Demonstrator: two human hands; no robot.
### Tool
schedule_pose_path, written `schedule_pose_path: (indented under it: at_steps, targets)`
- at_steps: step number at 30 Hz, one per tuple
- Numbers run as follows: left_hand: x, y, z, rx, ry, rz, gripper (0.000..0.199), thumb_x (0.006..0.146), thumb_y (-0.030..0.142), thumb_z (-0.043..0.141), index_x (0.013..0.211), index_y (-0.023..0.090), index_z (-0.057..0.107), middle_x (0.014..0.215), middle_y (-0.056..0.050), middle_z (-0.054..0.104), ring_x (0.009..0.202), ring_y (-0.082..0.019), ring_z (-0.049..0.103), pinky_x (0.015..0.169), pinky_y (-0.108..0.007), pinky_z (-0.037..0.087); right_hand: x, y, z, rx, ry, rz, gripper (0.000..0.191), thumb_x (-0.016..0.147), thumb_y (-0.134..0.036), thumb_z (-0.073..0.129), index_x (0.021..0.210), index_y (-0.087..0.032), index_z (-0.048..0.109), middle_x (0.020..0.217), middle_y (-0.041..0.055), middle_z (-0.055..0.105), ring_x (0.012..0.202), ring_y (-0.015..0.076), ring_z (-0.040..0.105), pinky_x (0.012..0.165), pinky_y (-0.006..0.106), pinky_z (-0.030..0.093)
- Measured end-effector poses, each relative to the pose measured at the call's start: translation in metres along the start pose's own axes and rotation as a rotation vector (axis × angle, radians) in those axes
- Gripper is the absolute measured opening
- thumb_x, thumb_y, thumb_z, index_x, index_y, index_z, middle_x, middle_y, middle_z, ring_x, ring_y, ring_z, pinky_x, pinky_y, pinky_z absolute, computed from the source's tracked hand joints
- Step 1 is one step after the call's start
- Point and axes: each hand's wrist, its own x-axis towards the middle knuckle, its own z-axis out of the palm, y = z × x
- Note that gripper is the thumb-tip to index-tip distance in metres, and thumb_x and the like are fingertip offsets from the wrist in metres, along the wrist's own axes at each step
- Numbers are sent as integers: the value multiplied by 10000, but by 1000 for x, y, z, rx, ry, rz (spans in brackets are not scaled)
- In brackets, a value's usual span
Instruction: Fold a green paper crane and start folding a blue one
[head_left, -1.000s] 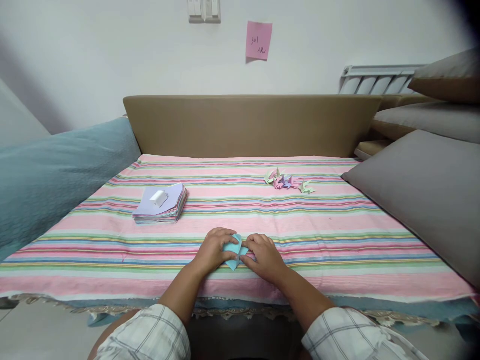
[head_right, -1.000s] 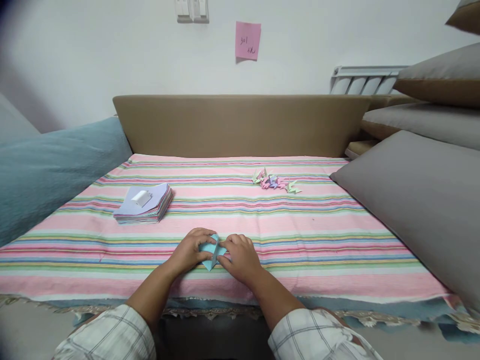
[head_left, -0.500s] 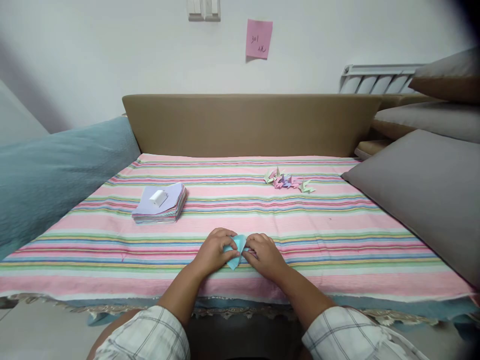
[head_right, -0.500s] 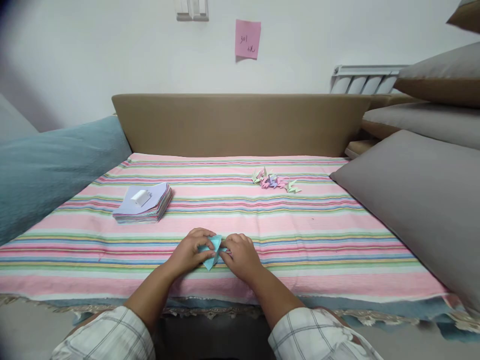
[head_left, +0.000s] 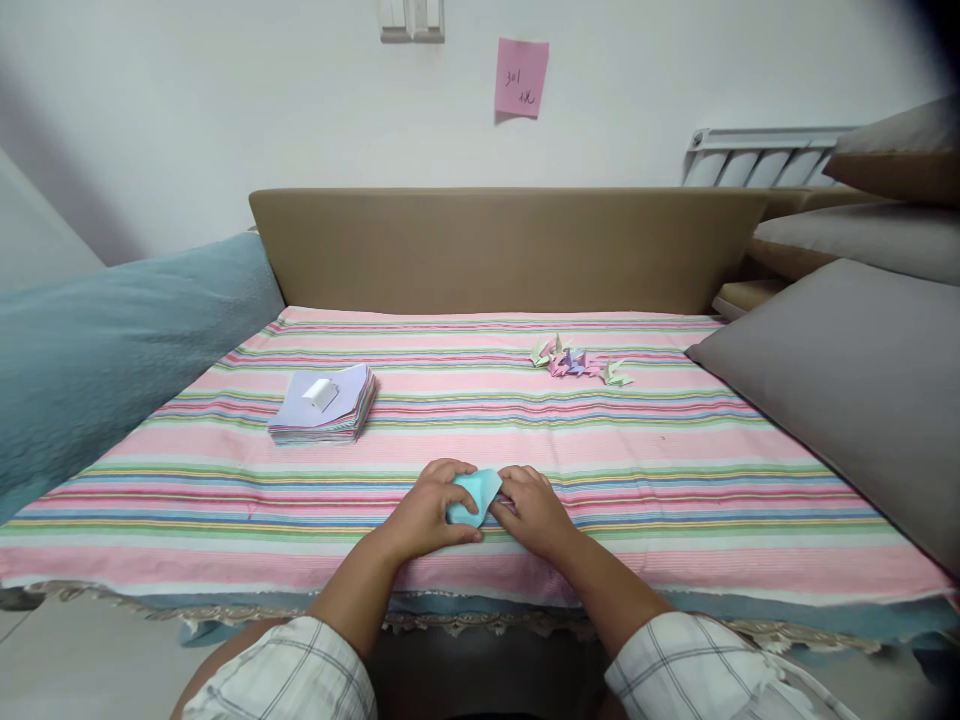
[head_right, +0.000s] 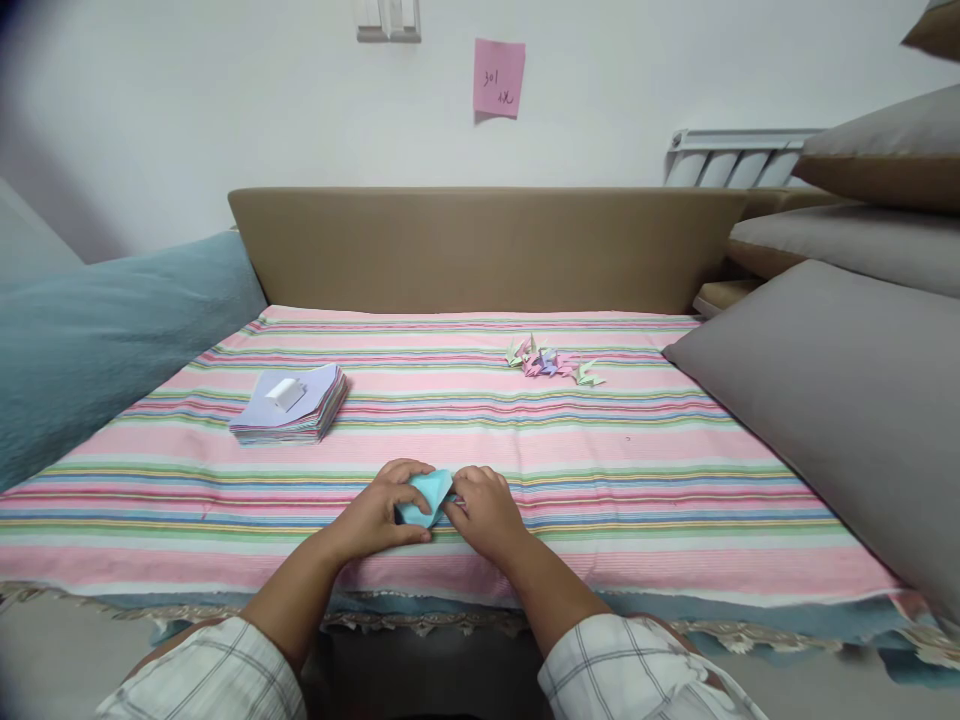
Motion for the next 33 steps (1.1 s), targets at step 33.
schedule_pose_path:
  at_steps: [33]
  targets:
    - [2,2,9,56,20,-93,212,707,313,710,904,263,651,1128,-45,636,1090,-236,542,1033,-510,226,-10,8,-28,262,-2,-220,394,779,-370,641,1133,-224,547,1276,107,439,1211,222,410,994,368,378]
